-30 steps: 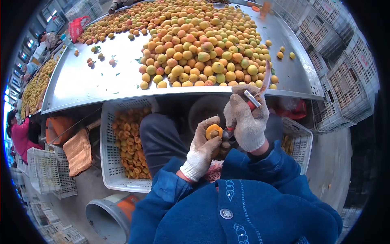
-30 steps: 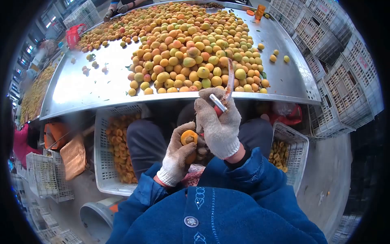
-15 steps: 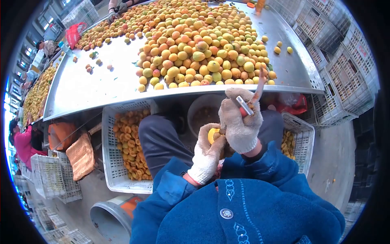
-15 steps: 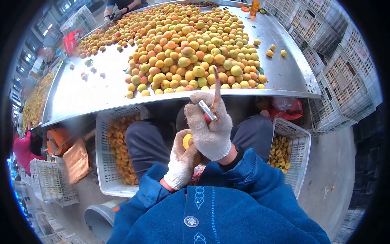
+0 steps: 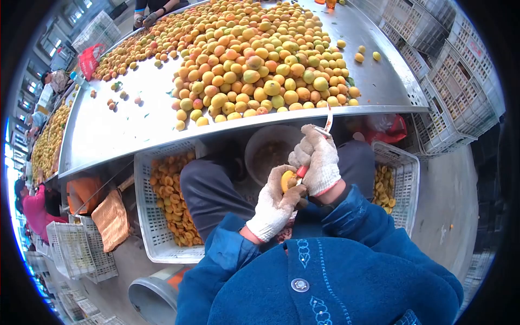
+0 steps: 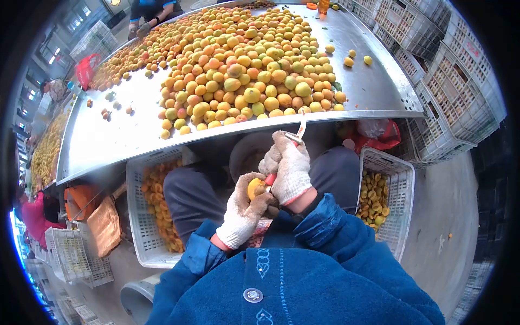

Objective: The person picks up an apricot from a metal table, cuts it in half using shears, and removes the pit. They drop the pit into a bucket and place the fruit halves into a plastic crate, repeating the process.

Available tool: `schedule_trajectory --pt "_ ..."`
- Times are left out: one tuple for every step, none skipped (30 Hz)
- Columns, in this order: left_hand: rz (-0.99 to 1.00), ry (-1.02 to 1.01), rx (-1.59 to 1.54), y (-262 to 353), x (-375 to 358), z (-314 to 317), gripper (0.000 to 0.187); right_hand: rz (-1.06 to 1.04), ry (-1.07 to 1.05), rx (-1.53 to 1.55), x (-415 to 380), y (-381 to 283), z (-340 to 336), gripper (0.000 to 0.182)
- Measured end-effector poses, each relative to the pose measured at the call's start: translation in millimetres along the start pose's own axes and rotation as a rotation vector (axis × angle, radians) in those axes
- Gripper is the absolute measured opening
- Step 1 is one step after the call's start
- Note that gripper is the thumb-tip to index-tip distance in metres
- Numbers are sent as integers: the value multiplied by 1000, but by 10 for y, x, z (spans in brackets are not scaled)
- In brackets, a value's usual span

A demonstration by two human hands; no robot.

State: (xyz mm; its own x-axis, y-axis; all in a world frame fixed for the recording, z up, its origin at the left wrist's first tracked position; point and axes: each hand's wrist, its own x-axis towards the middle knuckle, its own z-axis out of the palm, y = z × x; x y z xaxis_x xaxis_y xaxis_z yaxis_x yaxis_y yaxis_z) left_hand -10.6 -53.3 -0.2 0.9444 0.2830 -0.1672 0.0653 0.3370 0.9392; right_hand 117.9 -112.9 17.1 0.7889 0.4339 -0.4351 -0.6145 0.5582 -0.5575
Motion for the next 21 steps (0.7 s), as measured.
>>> schedule_trajectory --pt "-55 -30 -73 16 11 -2 32 54 30 60 26 -11 -14 12" --pt "-55 -33 -70 17 21 1 32 63 43 56 37 -18 -18 17" --pt "12 -24 36 8 32 10 31 58 42 59 53 -24 -33 17" --pt "79 -16 141 -3 45 15 31 112 51 104 76 -16 -70 16" --pt "78 -19 142 -43 73 -1 31 169 60 150 104 -8 -108 17" --pt "165 -21 280 -85 100 -23 30 169 64 151 129 -9 -139 17" --pt "252 -23 419 -115 106 -40 28 205 63 192 157 -11 -167 18" --pt "254 -25 423 -124 89 -41 28 239 56 233 200 -19 -186 19" --pt "63 -36 186 -86 63 -23 25 237 46 235 255 -27 -230 19" --pt "-120 -45 -52 -46 71 -25 22 154 53 219 309 -43 -261 19" --pt "-102 -40 -47 -10 113 -59 22 72 56 202 364 -51 -259 20" --pt "-166 2 -202 14 153 -100 22 -77 144 42 363 -76 -178 20" --pt "-237 41 -361 10 181 -125 24 -204 156 -30 441 -51 -224 18" --pt "-201 106 -322 -88 239 -162 28 -332 176 -184 495 -28 -245 17" --pt "-208 139 -288 -96 283 -202 26 -461 196 -337 528 -31 -232 17" --pt "-211 164 -280 -108 302 -222 26 -466 193 -340 551 -43 -223 17" --pt "-218 192 -272 -112 310 -240 26 -542 109 -435 562 -48 -214 17" --pt "-217 192 -273 -99 309 -263 26 -617 21 -529 568 -54 -197 18" --pt "-180 208 -292 -71 305 -294 26 -616 19 -530 572 -64 -167 18" --pt "-139 224 -310 -25 304 -338 27 -609 -23 -516 575 -79 -123 17" --pt "-85 250 -293 74 287 -405 29 -601 -66 -502 572 -93 -78 19"
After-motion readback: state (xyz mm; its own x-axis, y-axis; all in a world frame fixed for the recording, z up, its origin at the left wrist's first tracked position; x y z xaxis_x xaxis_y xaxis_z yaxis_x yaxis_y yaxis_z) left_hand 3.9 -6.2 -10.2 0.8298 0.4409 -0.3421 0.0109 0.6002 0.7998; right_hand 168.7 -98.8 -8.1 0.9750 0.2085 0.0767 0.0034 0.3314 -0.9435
